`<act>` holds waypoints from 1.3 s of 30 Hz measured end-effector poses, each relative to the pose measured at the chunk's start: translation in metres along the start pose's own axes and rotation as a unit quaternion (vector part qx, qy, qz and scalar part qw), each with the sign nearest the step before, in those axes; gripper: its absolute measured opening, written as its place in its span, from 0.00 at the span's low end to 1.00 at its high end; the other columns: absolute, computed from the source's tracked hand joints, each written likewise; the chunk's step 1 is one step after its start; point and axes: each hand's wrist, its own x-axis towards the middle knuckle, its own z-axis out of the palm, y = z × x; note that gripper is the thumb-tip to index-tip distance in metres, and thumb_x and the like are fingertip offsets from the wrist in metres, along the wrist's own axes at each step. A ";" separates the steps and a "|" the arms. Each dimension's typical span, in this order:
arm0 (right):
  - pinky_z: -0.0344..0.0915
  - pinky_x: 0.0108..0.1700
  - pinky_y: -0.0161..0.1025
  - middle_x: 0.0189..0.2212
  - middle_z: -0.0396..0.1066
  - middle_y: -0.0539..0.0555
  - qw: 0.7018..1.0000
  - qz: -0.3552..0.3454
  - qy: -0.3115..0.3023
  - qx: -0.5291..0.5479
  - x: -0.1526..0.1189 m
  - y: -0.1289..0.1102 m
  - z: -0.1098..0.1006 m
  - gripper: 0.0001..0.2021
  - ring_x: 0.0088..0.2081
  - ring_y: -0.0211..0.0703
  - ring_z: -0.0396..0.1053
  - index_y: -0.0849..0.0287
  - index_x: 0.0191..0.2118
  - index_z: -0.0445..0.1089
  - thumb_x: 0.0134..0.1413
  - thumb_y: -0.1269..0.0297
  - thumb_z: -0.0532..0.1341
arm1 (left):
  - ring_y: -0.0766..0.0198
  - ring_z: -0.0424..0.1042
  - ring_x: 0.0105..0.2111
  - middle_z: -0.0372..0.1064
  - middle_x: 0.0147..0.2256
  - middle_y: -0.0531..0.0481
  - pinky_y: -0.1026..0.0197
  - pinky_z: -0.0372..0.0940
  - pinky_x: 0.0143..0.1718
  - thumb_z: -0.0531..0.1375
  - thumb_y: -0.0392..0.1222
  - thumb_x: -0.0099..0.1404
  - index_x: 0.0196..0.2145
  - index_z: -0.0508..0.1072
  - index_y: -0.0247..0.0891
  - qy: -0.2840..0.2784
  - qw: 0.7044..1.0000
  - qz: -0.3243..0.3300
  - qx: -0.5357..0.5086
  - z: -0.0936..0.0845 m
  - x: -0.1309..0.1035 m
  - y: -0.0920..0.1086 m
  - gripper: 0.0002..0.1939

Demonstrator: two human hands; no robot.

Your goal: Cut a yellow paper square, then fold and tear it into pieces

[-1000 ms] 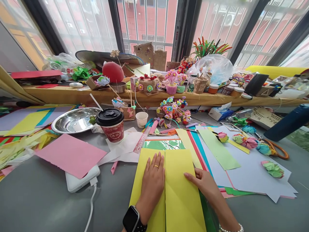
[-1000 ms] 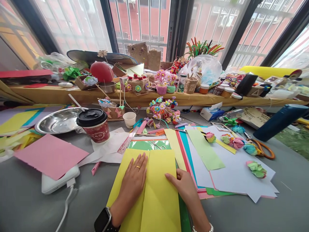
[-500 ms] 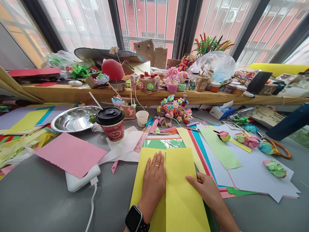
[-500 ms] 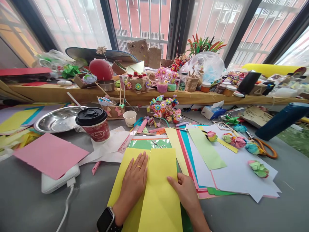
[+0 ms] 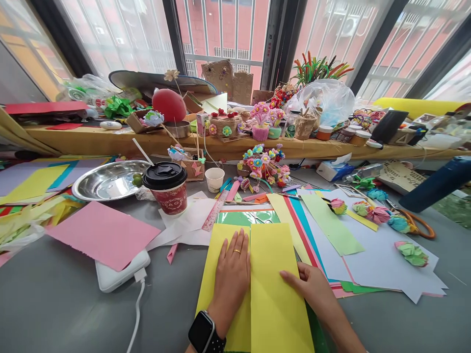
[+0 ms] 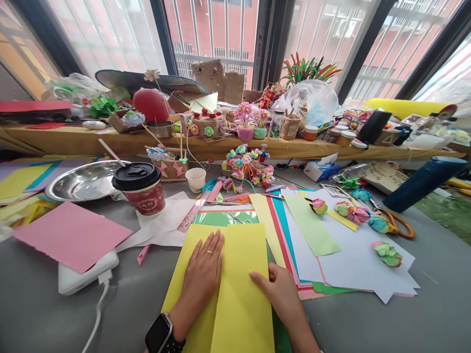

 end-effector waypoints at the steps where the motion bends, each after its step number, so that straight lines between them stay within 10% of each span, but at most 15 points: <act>1: 0.64 0.25 0.35 0.25 0.74 0.56 1.000 0.000 -0.002 0.003 -0.001 0.000 0.000 0.18 0.29 0.50 0.71 0.63 0.25 0.70 0.37 0.50 0.62 | 0.59 0.55 0.54 0.56 0.54 0.46 0.52 0.51 0.53 0.43 0.34 0.63 0.52 0.60 0.31 0.002 1.000 0.000 0.001 0.000 0.000 0.000 0.20; 10: 0.67 0.28 0.37 0.26 0.75 0.59 0.999 -0.005 -0.022 0.030 -0.001 0.005 0.008 0.24 0.32 0.55 0.72 0.64 0.28 0.70 0.34 0.44 0.60 | 0.60 0.57 0.53 0.57 0.54 0.48 0.55 0.52 0.52 0.45 0.34 0.62 0.53 0.58 0.37 0.049 0.999 0.014 0.020 0.010 -0.005 -0.006 0.21; 20: 0.69 0.28 0.40 0.27 0.76 0.55 0.987 0.046 0.090 0.126 -0.013 0.025 -0.025 0.19 0.33 0.57 0.72 0.59 0.31 0.72 0.31 0.50 0.63 | 0.57 0.61 0.51 0.60 0.52 0.47 0.53 0.56 0.50 0.44 0.35 0.62 0.50 0.63 0.33 0.052 0.999 0.000 0.013 0.008 -0.001 -0.003 0.19; 29: 0.69 0.27 0.38 0.30 0.76 0.55 0.981 0.068 0.133 0.122 -0.029 0.020 -0.037 0.20 0.35 0.57 0.72 0.59 0.32 0.72 0.32 0.50 0.63 | 0.58 0.54 0.54 0.57 0.54 0.45 0.52 0.56 0.51 0.45 0.39 0.64 0.52 0.59 0.34 0.012 0.998 0.057 0.003 -0.027 -0.016 -0.020 0.19; 39: 0.70 0.25 0.35 0.27 0.77 0.53 0.971 0.056 0.180 0.146 -0.035 0.015 -0.032 0.21 0.31 0.53 0.73 0.60 0.33 0.71 0.31 0.52 0.65 | 0.49 0.49 0.56 0.50 0.56 0.38 0.42 0.48 0.53 0.46 0.53 0.61 0.53 0.58 0.30 -0.050 0.997 -0.019 -0.055 -0.006 -0.003 -0.013 0.28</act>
